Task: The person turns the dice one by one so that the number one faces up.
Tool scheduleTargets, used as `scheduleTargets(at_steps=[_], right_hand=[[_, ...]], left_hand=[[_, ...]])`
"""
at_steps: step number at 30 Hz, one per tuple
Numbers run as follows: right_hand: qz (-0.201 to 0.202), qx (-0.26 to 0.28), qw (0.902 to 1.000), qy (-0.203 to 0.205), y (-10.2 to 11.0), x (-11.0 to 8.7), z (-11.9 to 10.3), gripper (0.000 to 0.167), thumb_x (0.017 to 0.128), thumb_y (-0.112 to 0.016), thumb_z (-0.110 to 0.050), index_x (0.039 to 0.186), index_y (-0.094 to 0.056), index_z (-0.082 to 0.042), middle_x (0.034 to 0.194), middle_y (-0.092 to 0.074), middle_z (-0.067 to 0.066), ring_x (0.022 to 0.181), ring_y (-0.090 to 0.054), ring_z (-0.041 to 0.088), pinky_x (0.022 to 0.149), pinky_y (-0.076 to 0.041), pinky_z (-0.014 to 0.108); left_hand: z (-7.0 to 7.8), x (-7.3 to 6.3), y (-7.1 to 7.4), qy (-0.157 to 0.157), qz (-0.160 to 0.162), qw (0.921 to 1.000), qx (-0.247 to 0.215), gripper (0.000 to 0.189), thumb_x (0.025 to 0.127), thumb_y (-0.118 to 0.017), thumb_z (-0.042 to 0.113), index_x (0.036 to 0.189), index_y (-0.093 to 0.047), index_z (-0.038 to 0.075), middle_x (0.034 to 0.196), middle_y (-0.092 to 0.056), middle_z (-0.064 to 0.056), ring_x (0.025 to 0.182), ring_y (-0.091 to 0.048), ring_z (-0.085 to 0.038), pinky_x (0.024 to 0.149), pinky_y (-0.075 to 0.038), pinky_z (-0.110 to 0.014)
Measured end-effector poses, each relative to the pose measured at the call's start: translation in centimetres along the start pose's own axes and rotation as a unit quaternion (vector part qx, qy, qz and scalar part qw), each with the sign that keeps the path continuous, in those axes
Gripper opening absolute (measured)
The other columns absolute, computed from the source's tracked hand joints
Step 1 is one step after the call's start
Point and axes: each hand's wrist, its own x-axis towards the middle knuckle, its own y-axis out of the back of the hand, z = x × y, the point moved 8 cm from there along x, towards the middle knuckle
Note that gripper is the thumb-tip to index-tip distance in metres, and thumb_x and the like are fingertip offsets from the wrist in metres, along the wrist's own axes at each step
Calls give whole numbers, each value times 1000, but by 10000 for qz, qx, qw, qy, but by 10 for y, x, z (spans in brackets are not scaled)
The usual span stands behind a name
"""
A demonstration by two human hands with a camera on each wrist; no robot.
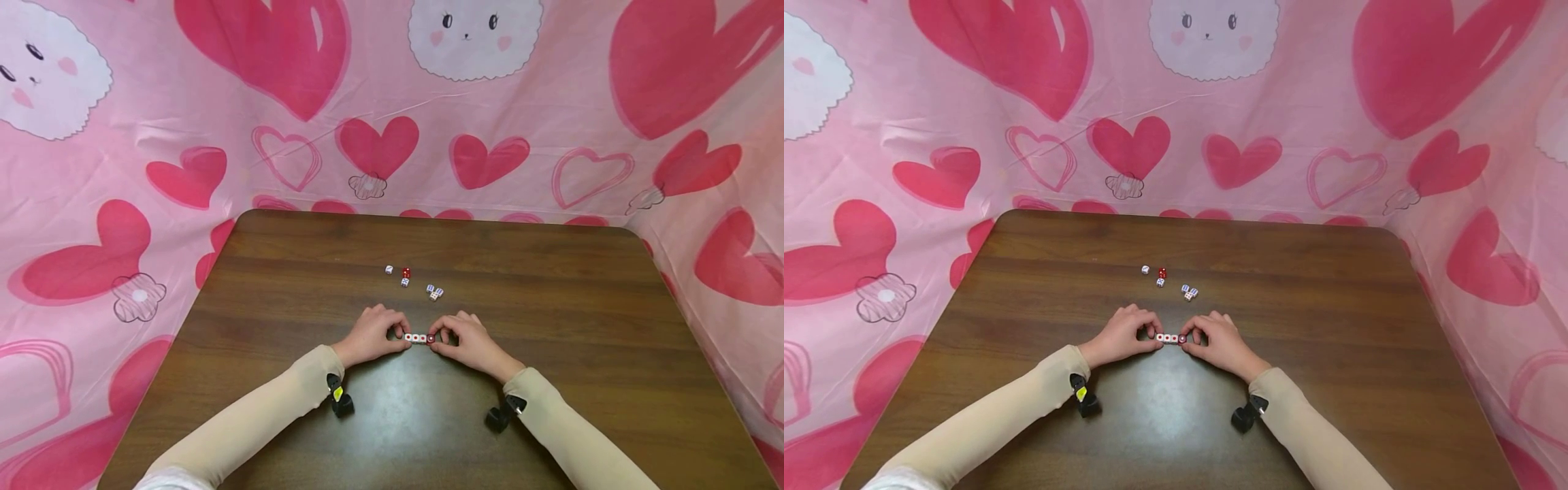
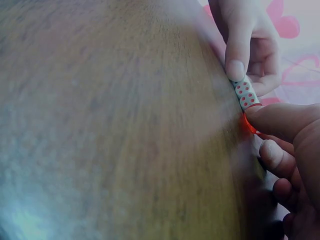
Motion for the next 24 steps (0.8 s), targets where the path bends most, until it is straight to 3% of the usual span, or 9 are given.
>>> scheduleTargets(at_steps=[9, 16, 24], right_hand=[[29, -33, 10000, 3, 0, 0, 0, 20, 87, -85, -25, 102, -73, -26, 73, -50, -23, 73, -40, 4, 76, -31, 32], [32, -34, 10000, -15, -1, 0, 1, 19, 87, -85, -25, 102, -73, -26, 73, -50, -23, 73, -40, 4, 76, -31, 32], [19, -101, 9999, -79, -2, 0, 0, 22, 86, -86, -26, 104, -72, -25, 73, -49, -22, 73, -39, 4, 77, -32, 33]], left_hand=[[-6, -1, -3, 112, -89, 9995, -280, 27, 87, -84, 29, 107, -69, 19, 85, -65, 15, 82, -45, -10, 86, -36, -37], [-9, -1, -7, 71, -88, 9997, -238, 17, 90, -82, 27, 97, -68, 22, 84, -63, 15, 82, -46, -10, 86, -35, -37], [-9, -1, -7, 72, -52, 9998, -175, 16, 90, -82, 27, 96, -68, 23, 83, -61, 14, 82, -45, -11, 85, -35, -37]])
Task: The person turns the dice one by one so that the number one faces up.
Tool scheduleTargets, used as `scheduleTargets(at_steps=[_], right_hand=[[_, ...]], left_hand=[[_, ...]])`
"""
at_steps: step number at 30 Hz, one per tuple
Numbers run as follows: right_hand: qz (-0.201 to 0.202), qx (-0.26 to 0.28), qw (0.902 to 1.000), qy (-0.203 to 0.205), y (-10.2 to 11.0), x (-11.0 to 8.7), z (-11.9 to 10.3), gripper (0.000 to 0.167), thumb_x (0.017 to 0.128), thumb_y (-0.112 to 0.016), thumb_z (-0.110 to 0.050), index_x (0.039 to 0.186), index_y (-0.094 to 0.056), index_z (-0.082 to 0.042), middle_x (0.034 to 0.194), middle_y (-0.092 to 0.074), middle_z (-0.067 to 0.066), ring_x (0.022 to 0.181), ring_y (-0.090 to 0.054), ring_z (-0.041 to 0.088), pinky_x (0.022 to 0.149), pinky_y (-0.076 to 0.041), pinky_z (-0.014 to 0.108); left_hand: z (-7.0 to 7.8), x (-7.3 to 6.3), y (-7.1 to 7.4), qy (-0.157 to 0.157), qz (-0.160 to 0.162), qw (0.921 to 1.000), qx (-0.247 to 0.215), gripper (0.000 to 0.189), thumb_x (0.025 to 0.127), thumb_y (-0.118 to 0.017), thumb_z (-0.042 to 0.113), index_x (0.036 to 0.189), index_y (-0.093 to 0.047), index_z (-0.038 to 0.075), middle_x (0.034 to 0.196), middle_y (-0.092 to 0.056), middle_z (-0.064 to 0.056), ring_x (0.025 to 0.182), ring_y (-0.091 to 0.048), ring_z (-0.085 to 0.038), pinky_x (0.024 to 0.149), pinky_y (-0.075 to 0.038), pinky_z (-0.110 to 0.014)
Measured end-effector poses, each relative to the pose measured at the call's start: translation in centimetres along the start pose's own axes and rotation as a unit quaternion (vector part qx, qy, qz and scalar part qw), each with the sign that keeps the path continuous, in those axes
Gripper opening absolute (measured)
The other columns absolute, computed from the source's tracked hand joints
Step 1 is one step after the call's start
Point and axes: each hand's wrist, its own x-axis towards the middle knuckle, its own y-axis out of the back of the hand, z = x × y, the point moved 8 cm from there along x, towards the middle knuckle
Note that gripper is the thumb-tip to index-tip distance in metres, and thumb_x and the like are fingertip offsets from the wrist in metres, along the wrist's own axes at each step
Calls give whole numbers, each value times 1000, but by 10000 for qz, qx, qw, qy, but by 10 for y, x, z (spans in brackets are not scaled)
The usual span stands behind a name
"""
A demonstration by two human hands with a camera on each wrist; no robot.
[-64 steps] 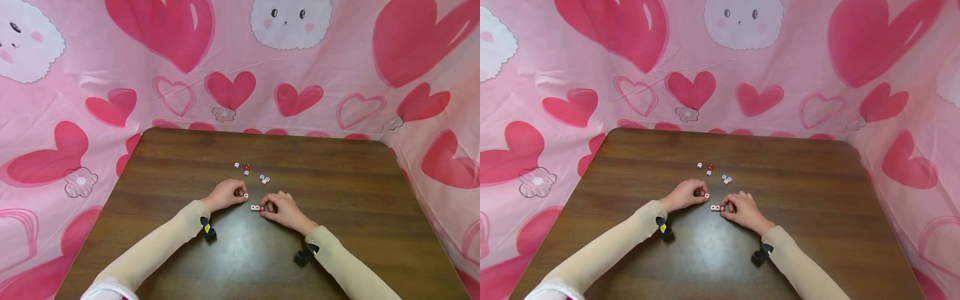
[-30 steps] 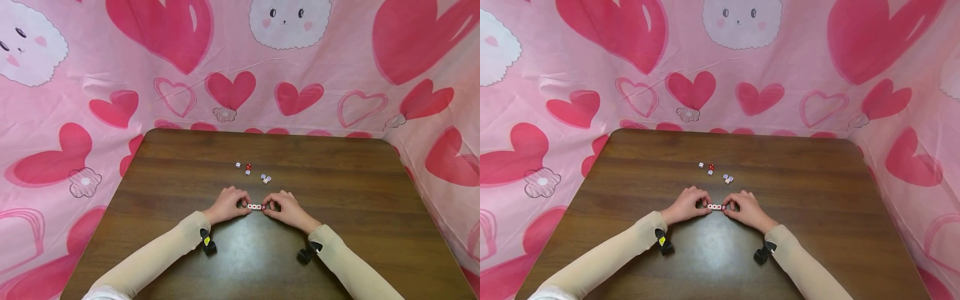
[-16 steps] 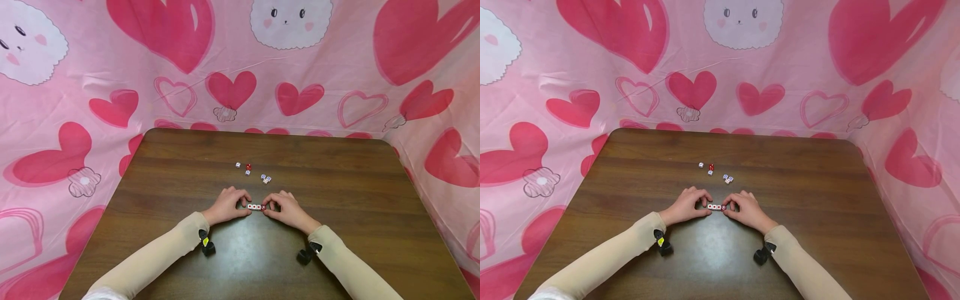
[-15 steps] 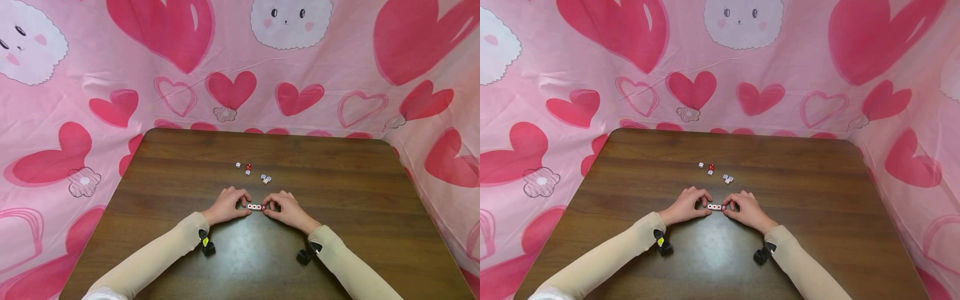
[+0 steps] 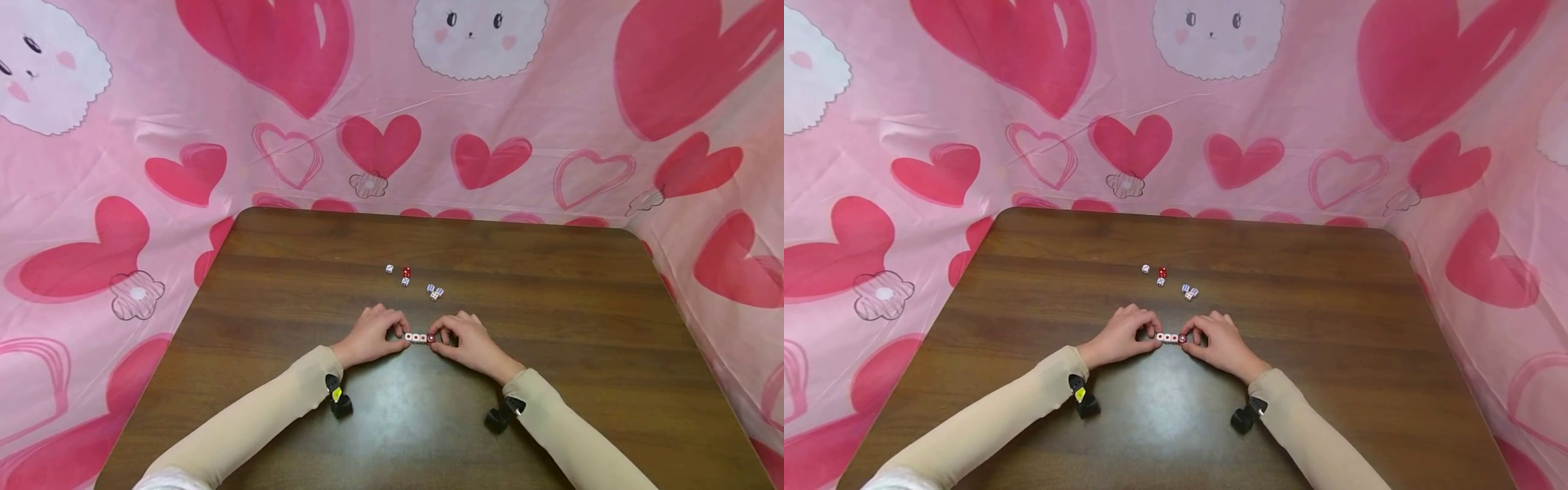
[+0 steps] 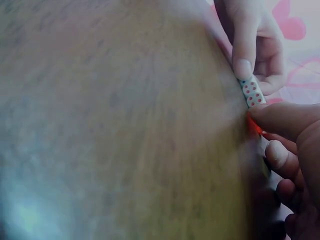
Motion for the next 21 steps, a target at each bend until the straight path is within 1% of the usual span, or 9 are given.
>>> scheduleTargets(at_steps=[3, 4, 6, 9, 11, 14, 15, 17, 21], right_hand=[[-10, 117, 9999, -23, 1, 0, 2, 28, 88, -84, -28, 111, -70, -21, 76, -52, -21, 75, -41, 4, 78, -32, 33], [-6, 217, 9998, -38, 1, 0, 3, 30, 89, -83, -29, 114, -70, -20, 76, -53, -21, 75, -42, 4, 78, -32, 33], [6, 496, 9987, -71, 4, 1, 6, 32, 92, -81, -27, 119, -67, -16, 78, -57, -19, 73, -47, 4, 76, -37, 31], [129, 953, 9950, -272, 13, 4, 13, 30, 97, -75, -21, 124, -65, -12, 79, -61, -13, 71, -52, 5, 70, -43, 28], [258, 1102, 9925, -471, 20, 8, 19, 28, 99, -73, -17, 125, -65, -11, 79, -61, -9, 69, -54, 8, 65, -45, 27], [497, 1011, 9912, -699, 30, 15, 28, 24, 100, -71, -14, 123, -65, -9, 81, -61, -4, 71, -54, 10, 66, -45, 27], [524, 949, 9910, -779, 32, 18, 31, 23, 100, -70, -14, 123, -65, -9, 81, -61, -3, 69, -55, 11, 65, -46, 28], [535, 852, 9907, -920, 34, 24, 36, 23, 101, -69, -14, 123, -64, -8, 81, -60, -1, 64, -55, 13, 60, -47, 28], [477, 858, 9872, -1257, 33, 35, 44, 23, 103, -67, -17, 124, -62, -9, 79, -59, 2, 55, -54, 16, 50, -47, 30]], left_hand=[[0, 0, 0, -8, -21, 10000, -3, 16, 90, -82, 28, 96, -68, 23, 83, -61, 15, 82, -45, -10, 85, -35, -37], [0, 0, 0, -13, -28, 10000, -6, 16, 90, -81, 28, 96, -68, 23, 83, -61, 15, 82, -45, -10, 85, -35, -37], [0, -1, -1, -11, -53, 10000, -20, 16, 90, -81, 29, 96, -68, 23, 83, -61, 15, 83, -45, -10, 85, -34, -36], [1, -1, 0, 5, -68, 10000, -45, 16, 90, -82, 29, 96, -68, 23, 83, -61, 15, 83, -45, -10, 84, -34, -36], [1, -1, 0, -9, -50, 10000, -44, 16, 90, -82, 29, 96, -68, 23, 83, -61, 16, 82, -45, -10, 84, -34, -36], [2, -2, 2, -13, -37, 10000, -41, 16, 90, -82, 29, 96, -68, 23, 84, -62, 15, 83, -45, -10, 84, -34, -35], [2, -2, 2, -13, -36, 10000, -42, 16, 91, -81, 29, 96, -68, 23, 84, -62, 15, 83, -45, -11, 84, -33, -35], [2, -2, 2, 5, -40, 10000, -48, 16, 91, -81, 29, 96, -68, 23, 84, -61, 15, 83, -45, -11, 85, -33, -35], [1, -2, 3, 19, -22, 10000, -55, 16, 91, -81, 29, 96, -67, 23, 84, -61, 15, 84, -45, -11, 85, -34, -36]])
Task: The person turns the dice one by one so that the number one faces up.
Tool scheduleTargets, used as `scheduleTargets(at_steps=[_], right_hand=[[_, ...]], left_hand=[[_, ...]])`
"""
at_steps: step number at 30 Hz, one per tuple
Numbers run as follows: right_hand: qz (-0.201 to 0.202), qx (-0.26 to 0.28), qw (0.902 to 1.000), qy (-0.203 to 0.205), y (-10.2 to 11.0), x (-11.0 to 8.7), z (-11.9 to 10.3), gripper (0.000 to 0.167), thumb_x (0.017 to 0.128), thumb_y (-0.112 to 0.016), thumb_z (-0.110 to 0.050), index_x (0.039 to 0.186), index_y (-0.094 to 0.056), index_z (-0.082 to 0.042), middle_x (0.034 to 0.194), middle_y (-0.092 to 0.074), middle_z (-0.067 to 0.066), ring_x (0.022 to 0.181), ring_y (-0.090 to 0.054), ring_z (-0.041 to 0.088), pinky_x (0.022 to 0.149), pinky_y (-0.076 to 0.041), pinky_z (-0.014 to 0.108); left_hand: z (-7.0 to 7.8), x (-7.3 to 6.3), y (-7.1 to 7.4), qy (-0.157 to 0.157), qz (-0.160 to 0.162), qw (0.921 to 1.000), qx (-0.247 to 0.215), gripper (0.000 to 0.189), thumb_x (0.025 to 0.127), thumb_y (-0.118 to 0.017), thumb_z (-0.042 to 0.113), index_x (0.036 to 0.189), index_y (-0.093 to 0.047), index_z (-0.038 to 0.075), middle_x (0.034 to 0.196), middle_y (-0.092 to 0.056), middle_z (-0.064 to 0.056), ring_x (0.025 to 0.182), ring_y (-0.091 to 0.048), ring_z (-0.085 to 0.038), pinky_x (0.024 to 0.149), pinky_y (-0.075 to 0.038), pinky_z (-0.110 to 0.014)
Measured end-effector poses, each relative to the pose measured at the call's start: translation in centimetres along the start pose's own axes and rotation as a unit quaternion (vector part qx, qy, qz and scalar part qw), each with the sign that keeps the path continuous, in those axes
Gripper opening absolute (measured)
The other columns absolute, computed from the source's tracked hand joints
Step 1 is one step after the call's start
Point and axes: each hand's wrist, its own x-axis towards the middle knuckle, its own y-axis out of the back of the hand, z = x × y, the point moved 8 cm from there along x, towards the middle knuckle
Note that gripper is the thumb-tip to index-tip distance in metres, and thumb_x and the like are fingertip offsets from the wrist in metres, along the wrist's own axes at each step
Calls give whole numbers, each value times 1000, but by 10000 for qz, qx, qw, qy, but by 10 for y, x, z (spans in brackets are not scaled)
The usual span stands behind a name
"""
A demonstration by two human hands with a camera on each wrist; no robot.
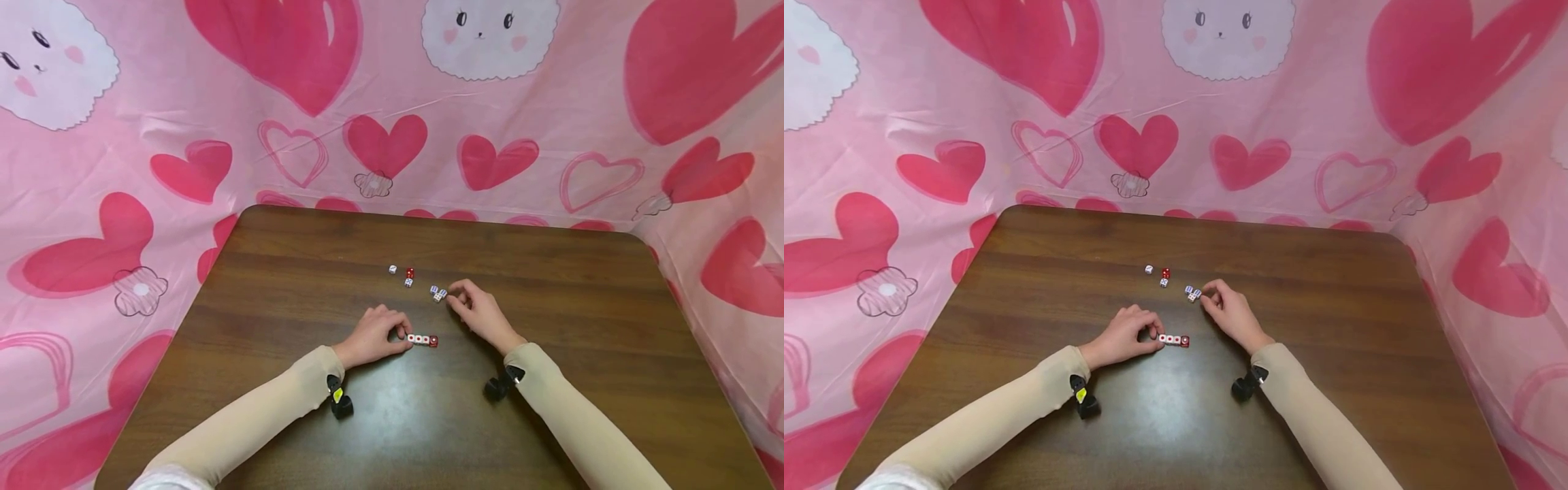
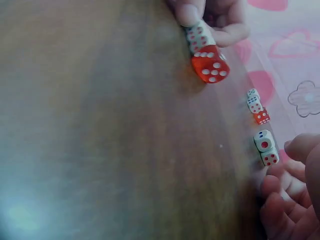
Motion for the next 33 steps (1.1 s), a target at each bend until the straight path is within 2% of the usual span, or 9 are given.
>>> scheduleTargets(at_steps=[11, 18, 22, 29, 33], right_hand=[[-120, -356, 9990, -252, -5, 18, 2, 21, 101, -70, -23, 119, -72, -14, 72, -61, -1, 53, -55, 15, 55, -46, 32], [-150, -179, 9993, -296, -4, 17, 5, 20, 98, -74, -20, 116, -70, -13, 73, -63, -1, 54, -54, 15, 54, -45, 30], [-94, -179, 9995, -250, -4, 15, 4, 22, 96, -76, -19, 115, -67, -11, 76, -64, -1, 60, -54, 14, 58, -43, 31], [106, -453, 9987, -200, -3, 15, 4, 18, 101, -69, -25, 114, -70, -12, 76, -60, -1, 63, -50, 14, 62, -41, 31], [73, -436, 9988, -202, -3, 16, 4, 16, 101, -70, -23, 113, -70, -12, 75, -60, -1, 62, -50, 14, 61, -41, 32]], left_hand=[[1, 0, 1, -7, 55, 10000, 21, 16, 90, -82, 28, 95, -68, 22, 83, -62, 14, 83, -46, -12, 85, -35, -37], [1, 0, 0, -6, 58, 10000, 45, 16, 90, -82, 28, 95, -68, 22, 83, -63, 14, 84, -46, -11, 86, -35, -37], [1, 0, 0, -15, 58, 10000, 49, 16, 90, -82, 28, 95, -68, 22, 83, -62, 14, 84, -46, -11, 85, -35, -37], [0, -1, 0, 10, 53, 10000, 57, 16, 90, -81, 28, 95, -68, 23, 83, -63, 15, 84, -46, -11, 85, -35, -36], [0, 0, -1, 11, 40, 10000, 66, 16, 90, -81, 29, 96, -68, 23, 83, -62, 15, 84, -46, -11, 86, -35, -36]])
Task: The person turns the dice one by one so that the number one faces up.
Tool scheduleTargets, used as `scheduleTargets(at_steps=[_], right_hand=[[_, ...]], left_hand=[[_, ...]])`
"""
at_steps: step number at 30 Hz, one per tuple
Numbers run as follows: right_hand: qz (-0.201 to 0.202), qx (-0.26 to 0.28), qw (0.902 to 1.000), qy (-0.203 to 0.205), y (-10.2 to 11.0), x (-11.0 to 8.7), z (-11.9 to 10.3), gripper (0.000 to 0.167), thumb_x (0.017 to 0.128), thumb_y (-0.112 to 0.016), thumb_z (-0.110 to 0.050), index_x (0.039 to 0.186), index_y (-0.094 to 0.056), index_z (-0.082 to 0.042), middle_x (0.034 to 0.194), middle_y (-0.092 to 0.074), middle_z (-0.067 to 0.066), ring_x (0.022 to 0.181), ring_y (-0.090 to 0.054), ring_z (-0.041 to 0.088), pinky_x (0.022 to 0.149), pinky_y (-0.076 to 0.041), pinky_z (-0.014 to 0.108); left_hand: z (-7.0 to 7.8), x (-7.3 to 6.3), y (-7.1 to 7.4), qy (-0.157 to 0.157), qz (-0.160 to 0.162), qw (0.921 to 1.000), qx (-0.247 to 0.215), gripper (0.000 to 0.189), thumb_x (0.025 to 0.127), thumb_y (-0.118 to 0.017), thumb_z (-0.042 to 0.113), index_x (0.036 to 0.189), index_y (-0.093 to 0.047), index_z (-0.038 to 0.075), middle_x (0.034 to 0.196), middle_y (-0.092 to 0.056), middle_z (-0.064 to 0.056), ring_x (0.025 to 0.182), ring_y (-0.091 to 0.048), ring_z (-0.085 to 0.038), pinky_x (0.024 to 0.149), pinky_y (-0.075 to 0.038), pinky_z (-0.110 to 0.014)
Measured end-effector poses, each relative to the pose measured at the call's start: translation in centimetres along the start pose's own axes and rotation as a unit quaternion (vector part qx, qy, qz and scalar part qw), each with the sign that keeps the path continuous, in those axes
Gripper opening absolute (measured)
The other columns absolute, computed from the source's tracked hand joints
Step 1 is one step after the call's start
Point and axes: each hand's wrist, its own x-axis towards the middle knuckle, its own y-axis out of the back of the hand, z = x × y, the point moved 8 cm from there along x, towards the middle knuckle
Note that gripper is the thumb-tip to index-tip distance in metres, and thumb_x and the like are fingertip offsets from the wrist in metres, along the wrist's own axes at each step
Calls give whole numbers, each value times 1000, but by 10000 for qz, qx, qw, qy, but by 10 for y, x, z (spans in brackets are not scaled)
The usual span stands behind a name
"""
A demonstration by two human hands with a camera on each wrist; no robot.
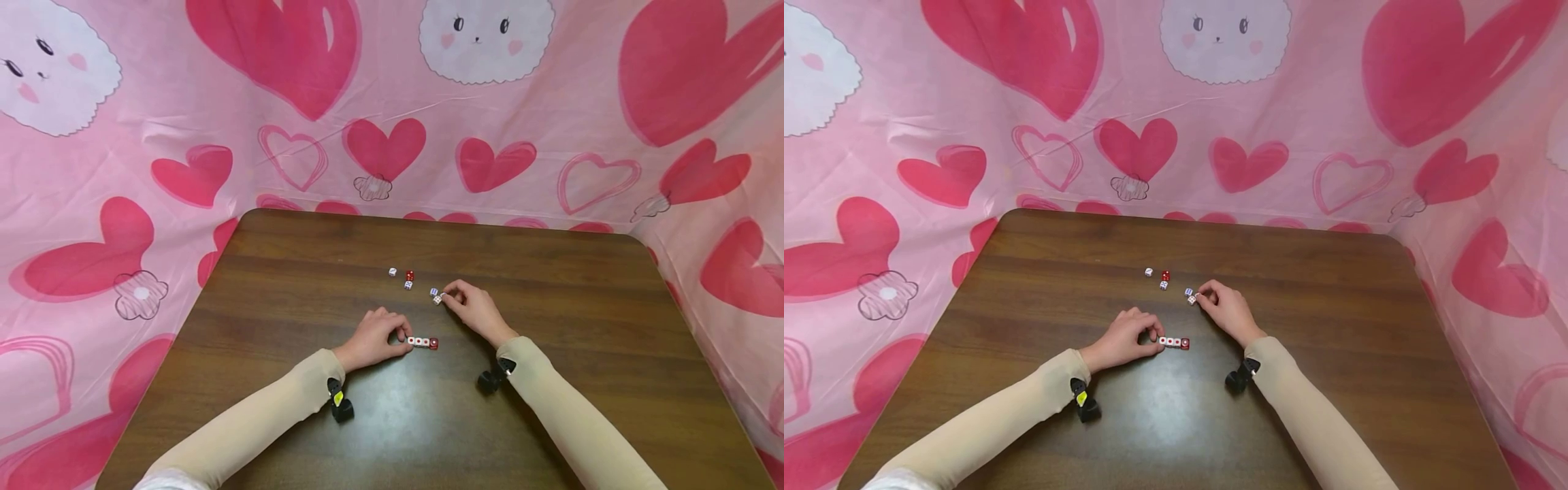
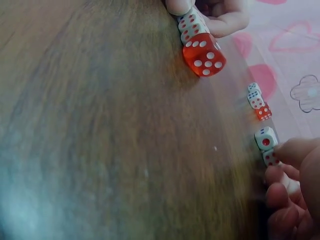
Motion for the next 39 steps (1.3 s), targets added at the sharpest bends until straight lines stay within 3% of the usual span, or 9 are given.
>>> scheduleTargets(at_steps=[13, 24, 39], right_hand=[[-217, 99, 9997, -9, -2, -2, 0, 20, 94, -78, -16, 110, -66, -13, 76, -62, -1, 65, -53, 16, 64, -42, 34], [-110, 11, 9999, 22, -1, -2, -2, 17, 99, -73, -23, 111, -70, -12, 78, -61, -1, 67, -52, 16, 65, -42, 33], [-225, 198, 9996, -11, -2, -3, 2, 21, 96, -76, -19, 114, -68, -11, 79, -63, 0, 67, -52, 16, 63, -42, 31]], left_hand=[[1, -1, 0, 13, 54, 10000, -27, 16, 90, -82, 28, 95, -68, 22, 83, -61, 15, 83, -45, -11, 85, -34, -36], [1, -1, 1, 0, 71, 10000, -41, 16, 90, -82, 28, 95, -68, 22, 83, -61, 14, 83, -45, -11, 86, -35, -37], [3, -2, 1, 21, 37, 10000, -75, 15, 91, -81, 28, 96, -68, 22, 84, -61, 13, 85, -46, -12, 87, -35, -38]])
